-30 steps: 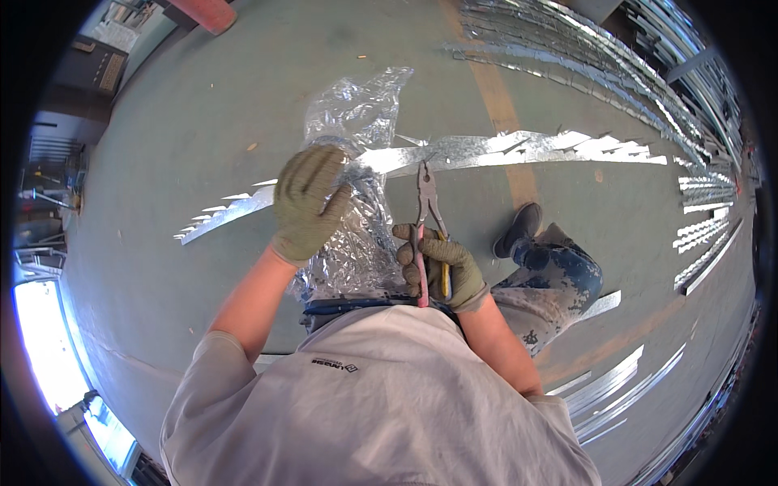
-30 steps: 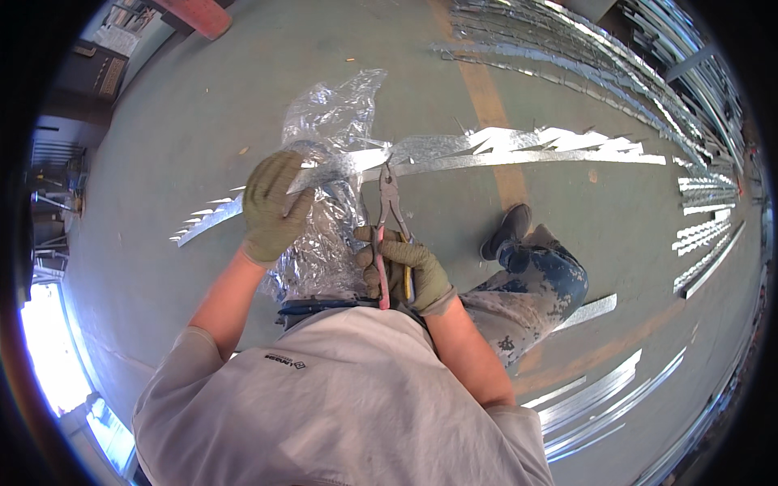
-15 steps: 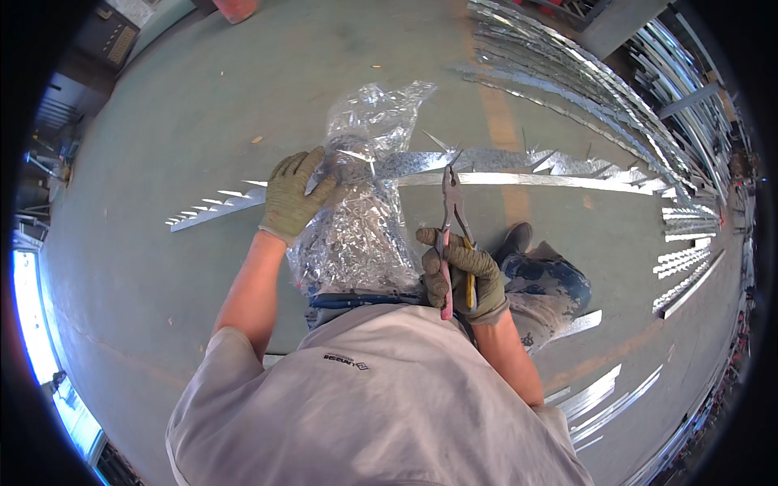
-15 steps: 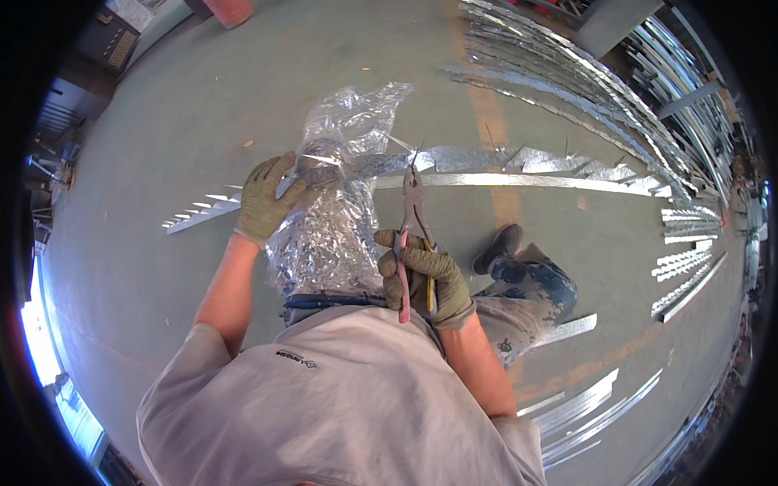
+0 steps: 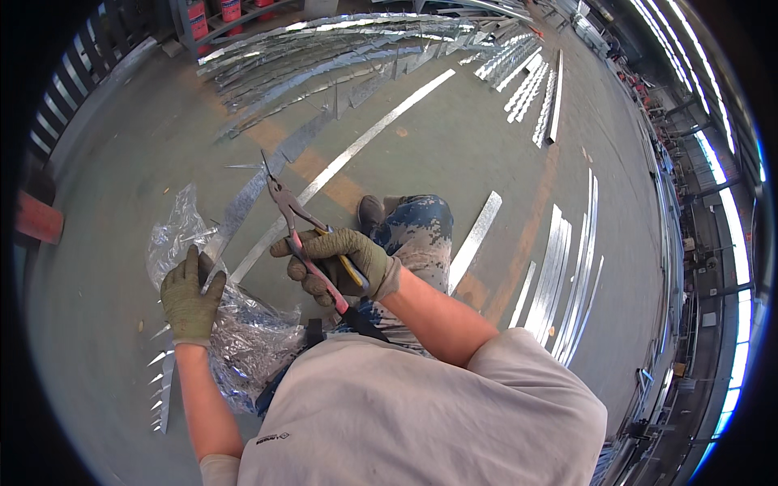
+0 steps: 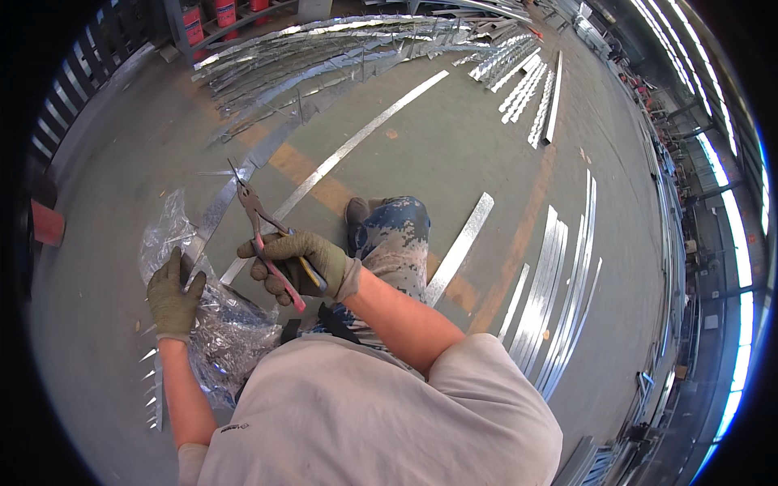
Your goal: The person uses tin snips to cut a long metal strip into shorter segments. The person holds the strip with one hand and cuts repeatedly with the other, placing cut pieces on the floor.
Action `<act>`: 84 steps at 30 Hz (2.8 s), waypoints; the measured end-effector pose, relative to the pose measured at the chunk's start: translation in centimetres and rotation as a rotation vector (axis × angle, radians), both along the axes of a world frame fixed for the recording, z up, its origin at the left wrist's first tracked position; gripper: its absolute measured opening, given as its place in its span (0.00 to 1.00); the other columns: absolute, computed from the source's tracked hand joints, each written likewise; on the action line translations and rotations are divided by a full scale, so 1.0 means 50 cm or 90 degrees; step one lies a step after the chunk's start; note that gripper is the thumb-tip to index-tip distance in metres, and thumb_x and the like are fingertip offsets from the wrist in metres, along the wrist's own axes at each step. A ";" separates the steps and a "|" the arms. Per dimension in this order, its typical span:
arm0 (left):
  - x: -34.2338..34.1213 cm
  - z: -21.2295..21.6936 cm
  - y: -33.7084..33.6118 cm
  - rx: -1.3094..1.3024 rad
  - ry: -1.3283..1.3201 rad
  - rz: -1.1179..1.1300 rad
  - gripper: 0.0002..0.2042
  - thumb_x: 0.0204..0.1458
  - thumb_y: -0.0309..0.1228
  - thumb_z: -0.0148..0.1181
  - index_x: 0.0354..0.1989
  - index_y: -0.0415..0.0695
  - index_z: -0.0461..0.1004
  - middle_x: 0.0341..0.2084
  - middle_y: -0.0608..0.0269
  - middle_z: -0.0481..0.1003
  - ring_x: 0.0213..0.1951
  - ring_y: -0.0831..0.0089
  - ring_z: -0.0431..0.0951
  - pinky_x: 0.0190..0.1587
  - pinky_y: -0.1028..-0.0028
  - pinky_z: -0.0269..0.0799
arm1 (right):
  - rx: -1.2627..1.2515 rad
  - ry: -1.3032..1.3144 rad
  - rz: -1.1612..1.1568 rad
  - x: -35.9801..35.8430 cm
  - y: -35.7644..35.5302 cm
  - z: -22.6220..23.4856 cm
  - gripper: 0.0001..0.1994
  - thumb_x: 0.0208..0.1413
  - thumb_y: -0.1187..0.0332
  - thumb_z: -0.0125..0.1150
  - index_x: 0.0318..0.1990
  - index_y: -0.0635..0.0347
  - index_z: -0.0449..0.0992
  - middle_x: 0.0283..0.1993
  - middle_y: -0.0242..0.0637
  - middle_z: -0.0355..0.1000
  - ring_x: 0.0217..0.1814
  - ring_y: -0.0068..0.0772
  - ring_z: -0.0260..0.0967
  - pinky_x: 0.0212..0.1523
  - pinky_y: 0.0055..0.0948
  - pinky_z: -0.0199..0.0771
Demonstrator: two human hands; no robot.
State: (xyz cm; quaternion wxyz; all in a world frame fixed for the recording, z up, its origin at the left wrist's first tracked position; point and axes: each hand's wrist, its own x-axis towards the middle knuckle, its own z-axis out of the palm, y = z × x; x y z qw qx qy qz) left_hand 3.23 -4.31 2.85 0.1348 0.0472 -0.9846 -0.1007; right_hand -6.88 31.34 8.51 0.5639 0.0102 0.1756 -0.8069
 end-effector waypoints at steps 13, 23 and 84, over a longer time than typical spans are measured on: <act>-0.074 -0.058 0.023 0.000 -0.109 -0.022 0.30 0.58 0.48 0.80 0.66 0.47 0.85 0.42 0.57 0.87 0.50 0.50 0.86 0.62 0.48 0.76 | -0.027 -0.118 -0.017 -0.022 0.031 -0.146 0.23 0.80 0.61 0.65 0.73 0.67 0.76 0.51 0.44 0.84 0.39 0.39 0.86 0.35 0.44 0.89; -0.073 -0.068 0.029 -0.074 -0.206 0.024 0.26 0.62 0.54 0.75 0.59 0.49 0.83 0.45 0.55 0.89 0.53 0.51 0.89 0.58 0.48 0.77 | 0.117 -0.155 0.009 0.029 0.035 -0.228 0.22 0.82 0.67 0.60 0.77 0.62 0.75 0.64 0.49 0.84 0.58 0.48 0.87 0.61 0.56 0.88; -0.067 -0.128 0.025 -0.190 -0.271 0.000 0.33 0.61 0.52 0.75 0.72 0.49 0.80 0.52 0.59 0.87 0.59 0.57 0.85 0.66 0.50 0.74 | 0.531 0.255 0.201 0.008 -0.086 -0.291 0.13 0.74 0.62 0.76 0.57 0.58 0.83 0.34 0.31 0.81 0.24 0.23 0.76 0.24 0.28 0.75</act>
